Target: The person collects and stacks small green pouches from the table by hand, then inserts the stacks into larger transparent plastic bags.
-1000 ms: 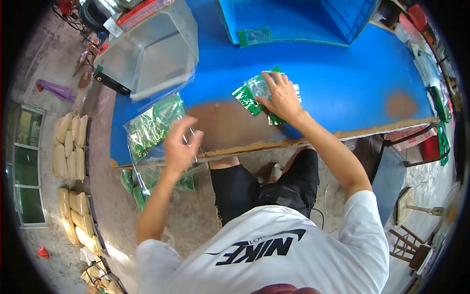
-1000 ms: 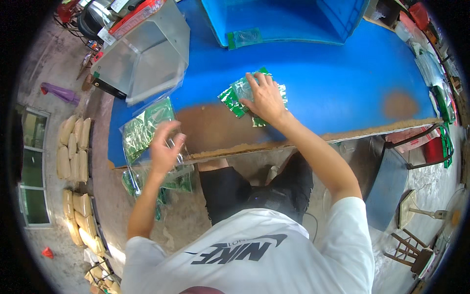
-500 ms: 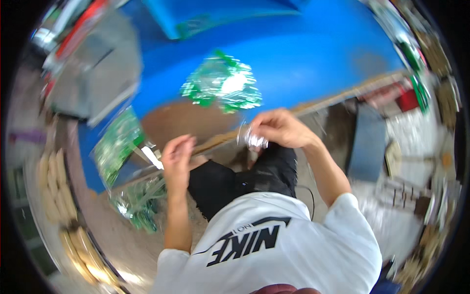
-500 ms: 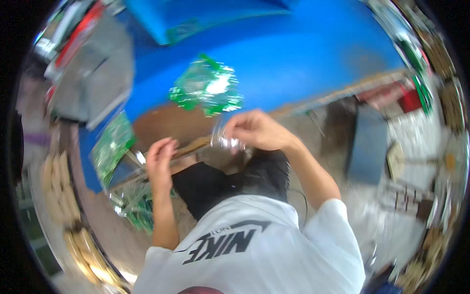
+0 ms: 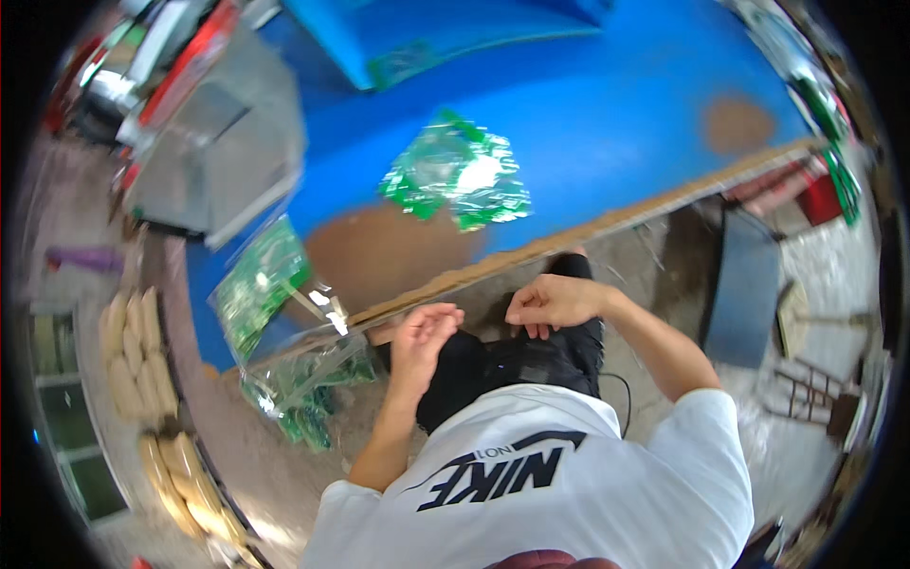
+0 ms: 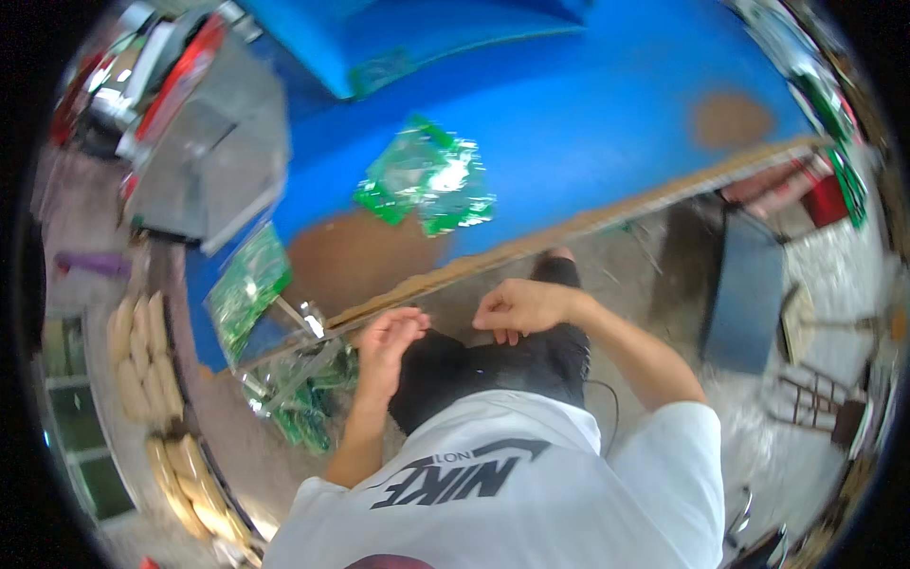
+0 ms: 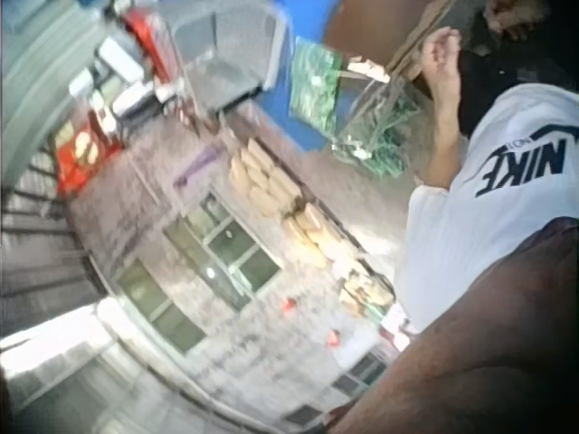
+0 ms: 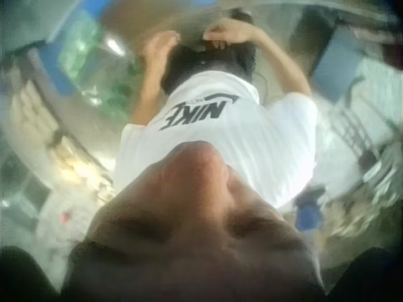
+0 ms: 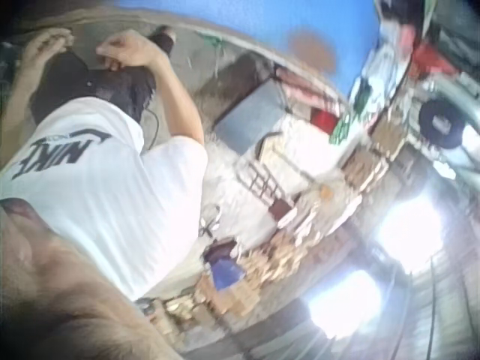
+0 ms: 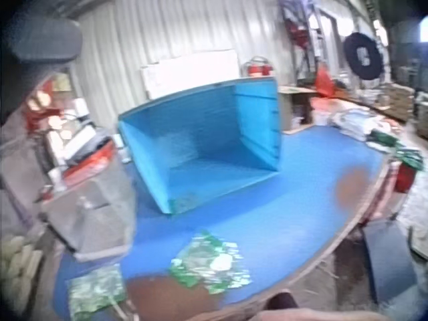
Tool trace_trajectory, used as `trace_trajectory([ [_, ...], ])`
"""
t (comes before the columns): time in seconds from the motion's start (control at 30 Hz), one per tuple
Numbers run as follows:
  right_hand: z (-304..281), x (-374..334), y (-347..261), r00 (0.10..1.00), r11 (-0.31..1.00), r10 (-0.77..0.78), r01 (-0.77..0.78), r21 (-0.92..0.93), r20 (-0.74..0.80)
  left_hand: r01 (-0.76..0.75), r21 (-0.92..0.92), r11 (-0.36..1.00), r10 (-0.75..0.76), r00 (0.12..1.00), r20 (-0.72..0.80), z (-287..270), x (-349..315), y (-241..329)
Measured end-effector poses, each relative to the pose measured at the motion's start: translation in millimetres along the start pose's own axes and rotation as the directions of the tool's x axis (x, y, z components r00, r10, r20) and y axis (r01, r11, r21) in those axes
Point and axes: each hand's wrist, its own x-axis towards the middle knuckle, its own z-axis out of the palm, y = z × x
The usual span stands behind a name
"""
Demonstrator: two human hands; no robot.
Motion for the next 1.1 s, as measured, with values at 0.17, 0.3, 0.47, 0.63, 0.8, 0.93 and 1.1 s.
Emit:
trace_trajectory([
  [0.17, -10.5, 57.6, -95.9, 0.456, 0.829, -0.523, 0.076, -0.554, -0.72, 0.096, -0.137, 0.986, -0.105, 0.992, -0.063, -7.1, -7.1, -19.5],
  [0.3, -17.7, 129.0, -86.5, 0.242, 0.353, -0.859, -0.359, -0.864, -0.452, 0.158, -0.34, 0.927, -0.203, 0.974, -0.099, -18.2, -9.7, -21.3],
  [0.47, 31.8, 84.9, -74.2, 0.642, 0.303, -0.766, 0.321, -0.898, -0.029, 0.138, -0.666, 0.733, -0.18, 0.984, 0.005, -44.8, -8.8, -13.8],
  [0.63, 6.0, 94.7, -94.2, 0.643, 0.585, -0.718, 0.351, -0.731, -0.267, -0.008, -0.445, 0.895, -0.091, 0.975, -0.202, -23.9, -4.0, -22.5],
  [0.8, -12.5, 124.5, -94.5, 0.672, 0.131, -0.74, 0.093, -0.987, -0.035, -0.058, -0.516, 0.855, -0.125, 0.942, -0.312, -23.6, -22.9, -15.5],
  [0.93, 14.6, 96.9, -67.3, 0.693, -0.042, -0.684, 0.274, -0.961, 0.227, -0.081, -0.589, 0.804, -0.101, 0.958, -0.269, -38.6, -46.6, -17.7],
  [1.1, 37.6, 74.3, -85.7, 0.821, 0.959, -0.28, 0.262, -0.108, -0.497, -0.295, -0.442, 0.847, 0.149, 0.93, -0.335, -35.1, -55.8, 12.6],
])
